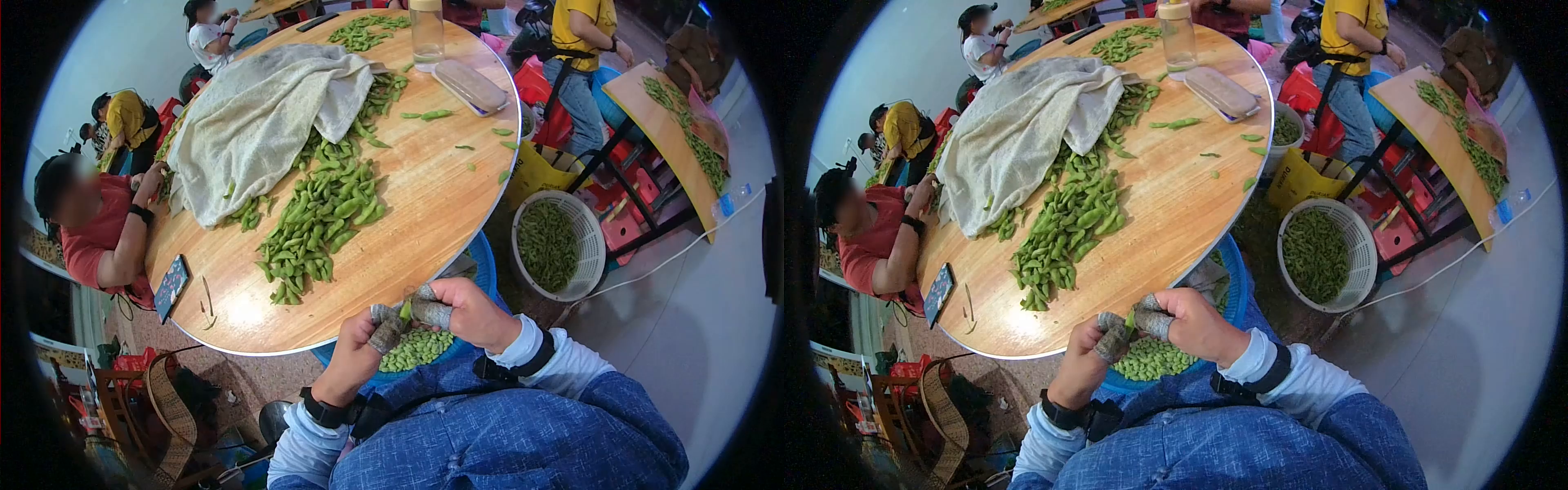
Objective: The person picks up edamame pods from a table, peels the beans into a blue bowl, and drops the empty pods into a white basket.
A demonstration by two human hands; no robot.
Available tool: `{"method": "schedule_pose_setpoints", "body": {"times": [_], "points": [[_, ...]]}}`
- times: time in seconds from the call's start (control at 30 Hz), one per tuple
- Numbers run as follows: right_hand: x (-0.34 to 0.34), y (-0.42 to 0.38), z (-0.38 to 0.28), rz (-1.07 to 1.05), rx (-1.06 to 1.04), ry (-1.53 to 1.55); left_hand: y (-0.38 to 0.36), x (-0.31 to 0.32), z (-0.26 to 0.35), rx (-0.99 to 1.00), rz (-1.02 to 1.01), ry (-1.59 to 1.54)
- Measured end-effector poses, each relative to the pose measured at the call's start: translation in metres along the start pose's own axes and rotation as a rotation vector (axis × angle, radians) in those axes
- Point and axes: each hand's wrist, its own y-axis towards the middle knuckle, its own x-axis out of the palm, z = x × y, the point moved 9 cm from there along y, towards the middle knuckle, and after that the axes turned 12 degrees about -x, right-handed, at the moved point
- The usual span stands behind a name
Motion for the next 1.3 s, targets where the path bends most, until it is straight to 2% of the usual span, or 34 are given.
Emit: {"method": "schedule_pose_setpoints", "body": {"times": [0.03, 0.13, 0.23, 0.27, 0.37, 0.4, 0.5, 0.53, 0.63, 0.73, 0.93, 1.03, 1.07, 1.17, 1.23, 1.3], "points": [[-0.001, -0.001, 0.001, 0.001, 0.036, 0.0, 0.001, -0.001, -0.001, 0.033, 0.007, 0.029], [-0.001, 0.002, 0.008, -0.017, -0.044, 0.001, 0.0, -0.007, -0.004, 0.031, 0.046, 0.266], [0.004, 0.006, 0.002, -0.025, -0.084, 0.09, 0.004, -0.002, -0.003, -0.137, -0.076, -0.063], [0.004, 0.008, -0.001, -0.02, -0.103, 0.094, 0.005, 0.002, -0.006, -0.177, -0.197, -0.287], [0.01, 0.01, -0.007, -0.05, -0.071, 0.302, 0.009, -0.003, -0.019, -0.24, -0.219, -0.413], [0.006, 0.011, -0.001, -0.051, -0.046, 0.279, 0.008, -0.004, -0.013, -0.229, -0.164, -0.361], [-0.004, 0.01, 0.014, -0.024, -0.01, 0.187, -0.012, -0.005, 0.046, 0.236, 0.374, 0.669], [-0.003, 0.01, 0.008, 0.009, -0.028, 0.139, -0.017, 0.001, 0.057, 0.273, 0.475, 0.856], [-0.005, 0.012, -0.001, 0.072, -0.139, -0.003, -0.023, 0.012, 0.063, 0.55, 0.459, 0.991], [-0.005, 0.01, -0.004, 0.074, -0.188, -0.102, -0.019, 0.016, 0.063, 0.519, 0.379, 1.063], [0.0, 0.007, -0.008, 0.001, -0.257, -0.272, -0.003, 0.003, 0.047, 0.25, 0.154, 0.752], [0.003, 0.006, -0.008, -0.043, -0.278, -0.35, -0.004, -0.002, 0.039, 0.296, 0.171, 0.761], [0.003, 0.008, -0.012, -0.054, -0.292, -0.389, 0.0, -0.006, 0.032, 0.217, 0.121, 0.645], [0.007, 0.009, 0.007, -0.048, -0.122, 0.081, 0.006, -0.014, 0.008, 0.016, -0.024, 0.313], [0.002, 0.008, 0.022, -0.087, -0.024, 0.231, 0.008, -0.014, -0.001, -0.079, -0.114, 0.121], [0.001, 0.007, 0.028, -0.104, 0.034, 0.31, 0.007, -0.012, -0.003, -0.128, -0.115, 0.083]]}}
